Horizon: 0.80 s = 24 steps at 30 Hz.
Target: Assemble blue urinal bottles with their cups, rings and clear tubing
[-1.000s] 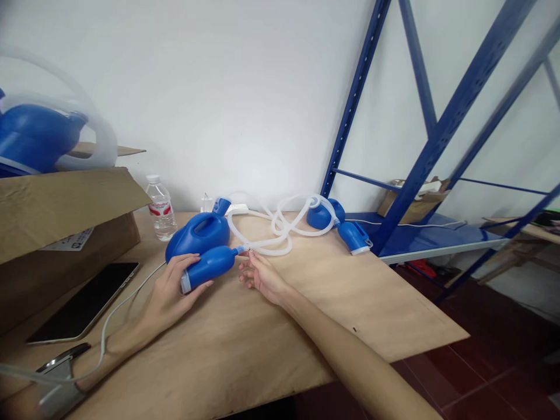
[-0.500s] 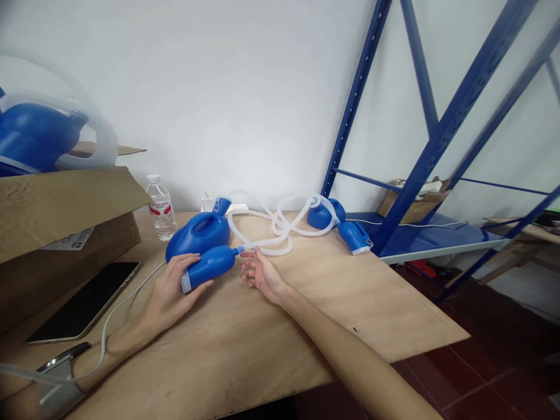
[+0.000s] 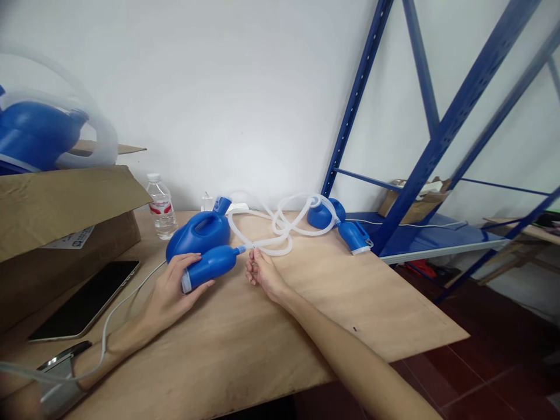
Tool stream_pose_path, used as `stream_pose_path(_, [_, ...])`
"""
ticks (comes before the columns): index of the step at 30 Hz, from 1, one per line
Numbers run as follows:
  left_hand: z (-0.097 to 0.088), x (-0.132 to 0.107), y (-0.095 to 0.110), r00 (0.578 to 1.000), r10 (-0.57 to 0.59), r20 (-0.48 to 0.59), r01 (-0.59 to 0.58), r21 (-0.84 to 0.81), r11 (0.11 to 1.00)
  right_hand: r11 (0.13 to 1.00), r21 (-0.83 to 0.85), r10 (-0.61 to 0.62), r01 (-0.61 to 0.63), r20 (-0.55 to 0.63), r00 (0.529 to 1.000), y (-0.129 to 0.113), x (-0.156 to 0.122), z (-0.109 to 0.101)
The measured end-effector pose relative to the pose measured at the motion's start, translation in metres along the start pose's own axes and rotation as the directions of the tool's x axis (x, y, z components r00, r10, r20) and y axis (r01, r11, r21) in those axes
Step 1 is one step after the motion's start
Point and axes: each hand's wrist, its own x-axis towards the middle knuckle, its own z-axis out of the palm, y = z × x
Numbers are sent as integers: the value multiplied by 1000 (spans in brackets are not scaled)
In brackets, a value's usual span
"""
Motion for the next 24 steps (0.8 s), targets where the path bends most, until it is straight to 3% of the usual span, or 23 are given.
stream_pose_path(6, [-1, 0, 1, 1000, 9, -3, -9, -20, 1000, 998, -55, -24, 24, 10, 1000, 2, 3, -3])
stream_pose_path(12, [-3, 0, 3, 1000, 28, -6, -29, -56, 998, 991, -97, -87, 96, 100, 991, 0, -3, 4])
stream_pose_path(24, [-4, -2, 4, 997, 71, -29, -74, -92, 993, 992, -16, -125, 129, 139, 982, -10, -18, 16])
